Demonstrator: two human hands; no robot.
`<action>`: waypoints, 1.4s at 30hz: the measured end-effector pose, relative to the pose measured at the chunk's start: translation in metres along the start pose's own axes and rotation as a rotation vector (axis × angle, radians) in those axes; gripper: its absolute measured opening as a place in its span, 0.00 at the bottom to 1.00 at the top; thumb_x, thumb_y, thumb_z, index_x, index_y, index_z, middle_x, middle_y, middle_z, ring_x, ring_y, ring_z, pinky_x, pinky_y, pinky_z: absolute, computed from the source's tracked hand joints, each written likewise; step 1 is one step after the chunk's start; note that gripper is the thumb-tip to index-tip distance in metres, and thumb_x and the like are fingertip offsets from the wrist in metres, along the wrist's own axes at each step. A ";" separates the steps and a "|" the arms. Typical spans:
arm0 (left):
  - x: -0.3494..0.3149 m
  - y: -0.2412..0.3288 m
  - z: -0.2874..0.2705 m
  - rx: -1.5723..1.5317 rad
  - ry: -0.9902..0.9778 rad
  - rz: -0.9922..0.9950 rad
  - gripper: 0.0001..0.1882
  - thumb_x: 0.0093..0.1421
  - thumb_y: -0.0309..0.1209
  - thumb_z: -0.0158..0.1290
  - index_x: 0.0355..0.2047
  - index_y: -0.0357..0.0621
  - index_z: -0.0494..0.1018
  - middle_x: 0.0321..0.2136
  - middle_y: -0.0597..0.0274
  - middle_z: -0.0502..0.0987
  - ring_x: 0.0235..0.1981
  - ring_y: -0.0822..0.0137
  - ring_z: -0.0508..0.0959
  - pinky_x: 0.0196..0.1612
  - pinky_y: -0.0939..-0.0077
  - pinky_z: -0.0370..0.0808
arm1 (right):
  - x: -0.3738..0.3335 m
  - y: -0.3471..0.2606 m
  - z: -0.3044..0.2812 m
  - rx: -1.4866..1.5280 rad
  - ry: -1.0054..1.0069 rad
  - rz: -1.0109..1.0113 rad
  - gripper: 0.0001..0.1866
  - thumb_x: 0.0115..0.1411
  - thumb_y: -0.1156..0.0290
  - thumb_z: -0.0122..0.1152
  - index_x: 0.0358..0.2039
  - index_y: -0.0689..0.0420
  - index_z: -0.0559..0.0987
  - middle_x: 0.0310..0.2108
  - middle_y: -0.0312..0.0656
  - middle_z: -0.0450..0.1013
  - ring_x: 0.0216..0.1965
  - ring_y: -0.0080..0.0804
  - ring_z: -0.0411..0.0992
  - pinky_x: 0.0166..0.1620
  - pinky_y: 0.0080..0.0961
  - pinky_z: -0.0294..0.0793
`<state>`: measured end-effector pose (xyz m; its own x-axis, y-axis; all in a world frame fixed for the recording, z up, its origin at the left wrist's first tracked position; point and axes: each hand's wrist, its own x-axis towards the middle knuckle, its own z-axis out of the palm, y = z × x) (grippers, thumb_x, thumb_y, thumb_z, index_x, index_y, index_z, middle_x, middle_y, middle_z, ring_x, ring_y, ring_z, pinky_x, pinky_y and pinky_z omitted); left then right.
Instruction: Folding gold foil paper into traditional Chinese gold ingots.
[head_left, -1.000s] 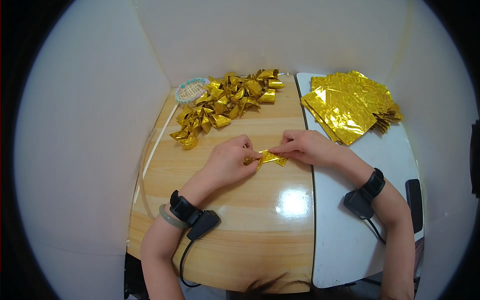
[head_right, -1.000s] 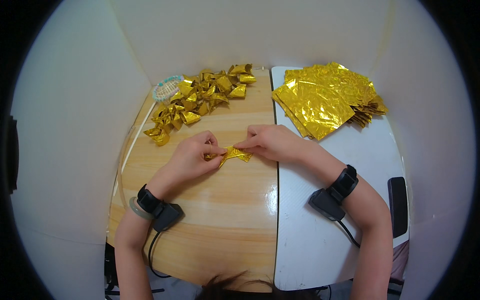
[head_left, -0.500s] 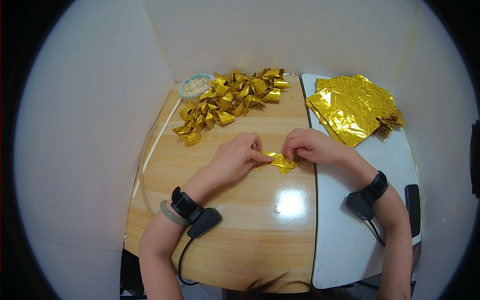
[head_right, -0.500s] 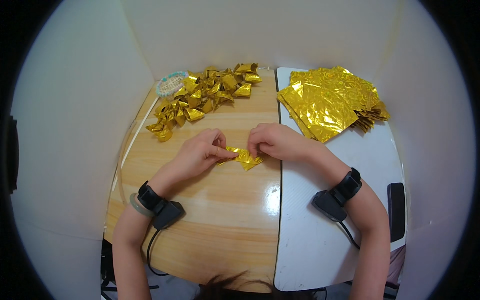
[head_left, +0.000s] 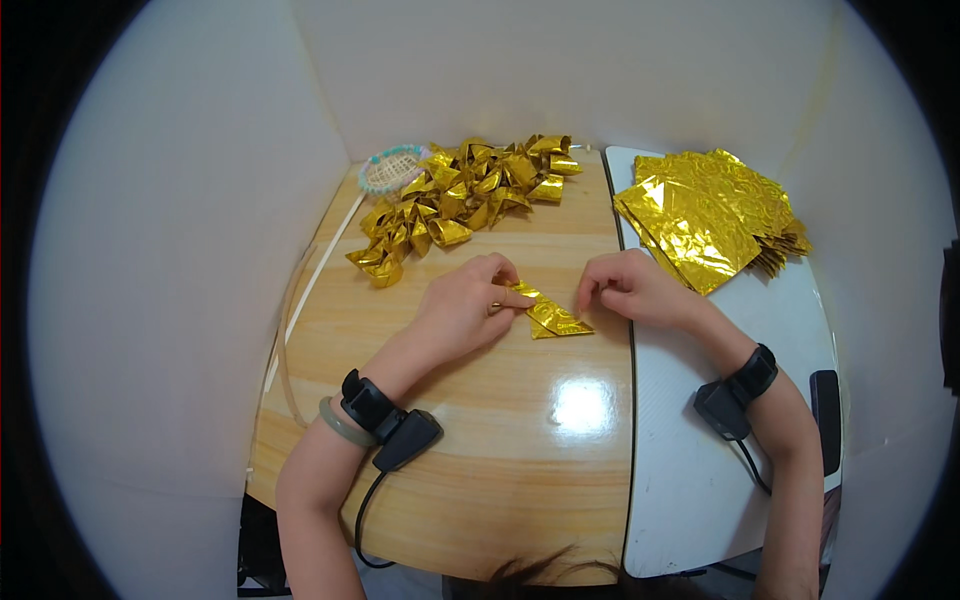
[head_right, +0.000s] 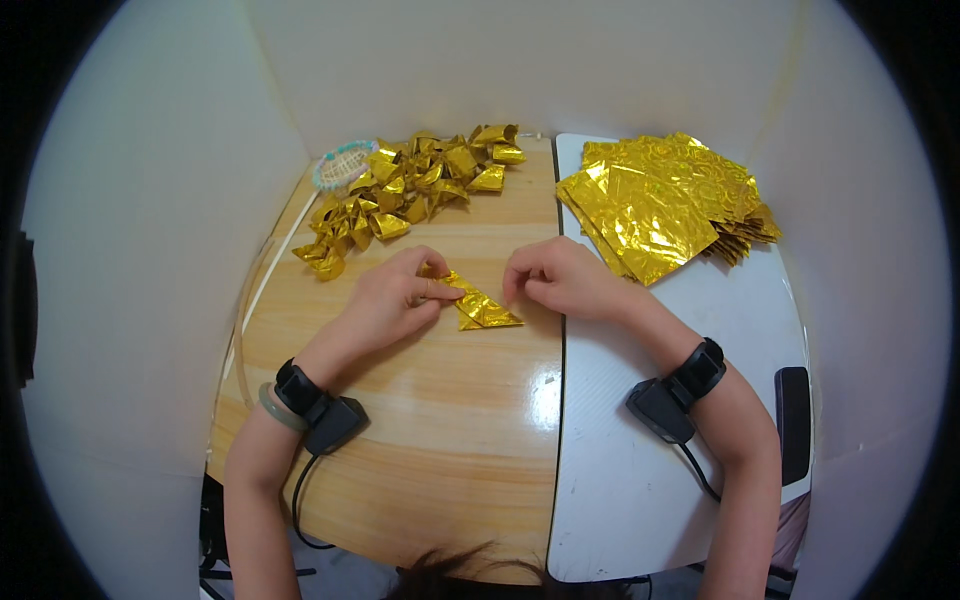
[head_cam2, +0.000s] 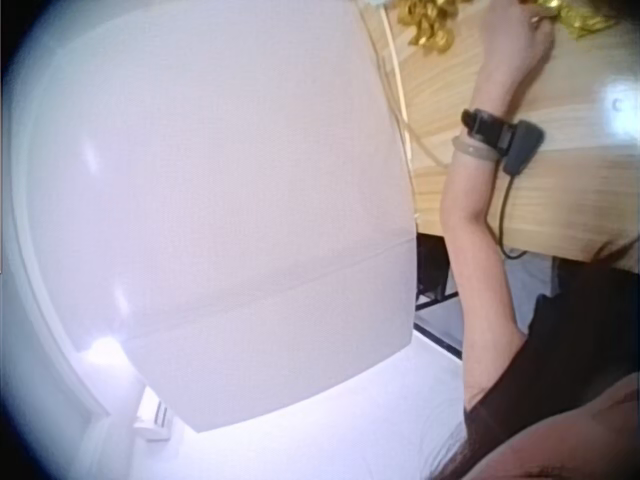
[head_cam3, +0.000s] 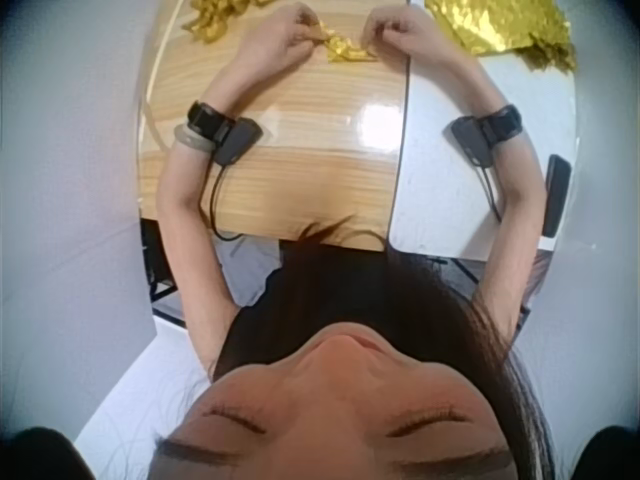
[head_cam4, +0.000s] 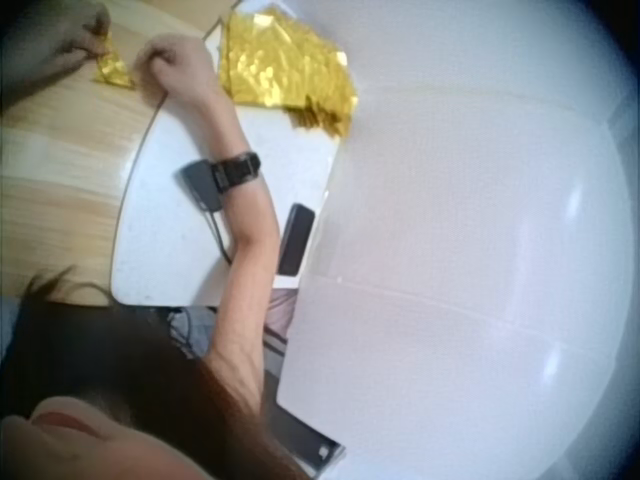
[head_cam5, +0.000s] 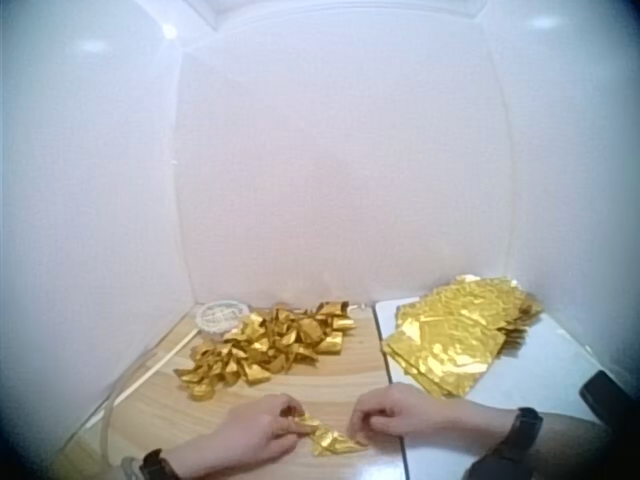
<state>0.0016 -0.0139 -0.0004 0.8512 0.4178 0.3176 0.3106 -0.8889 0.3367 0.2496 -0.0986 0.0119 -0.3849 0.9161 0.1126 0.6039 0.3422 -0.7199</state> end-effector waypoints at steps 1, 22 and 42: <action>0.000 0.002 -0.001 -0.002 0.002 -0.035 0.11 0.50 0.34 0.60 0.36 0.55 0.81 0.37 0.65 0.72 0.41 0.65 0.73 0.40 0.72 0.72 | -0.001 -0.004 0.002 0.000 -0.001 0.002 0.14 0.45 0.81 0.49 0.32 0.57 0.79 0.27 0.41 0.75 0.35 0.31 0.73 0.40 0.26 0.72; -0.002 0.003 0.003 -0.009 0.034 -0.043 0.14 0.48 0.38 0.62 0.35 0.51 0.81 0.37 0.63 0.71 0.44 0.63 0.71 0.43 0.70 0.71 | 0.002 -0.015 -0.007 0.391 -0.096 0.505 0.13 0.63 0.64 0.49 0.42 0.60 0.74 0.29 0.40 0.77 0.31 0.24 0.77 0.35 0.18 0.74; -0.002 0.012 0.014 -0.004 -0.028 0.040 0.21 0.55 0.41 0.55 0.48 0.47 0.73 0.45 0.60 0.68 0.26 0.67 0.78 0.34 0.72 0.75 | 0.004 -0.001 0.025 -0.400 0.472 0.251 0.12 0.58 0.69 0.51 0.42 0.59 0.73 0.37 0.47 0.75 0.35 0.44 0.74 0.40 0.36 0.73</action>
<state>0.0095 -0.0282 -0.0093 0.8745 0.3762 0.3060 0.2744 -0.9042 0.3273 0.2301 -0.1006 -0.0043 0.0928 0.9401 0.3279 0.8828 0.0746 -0.4639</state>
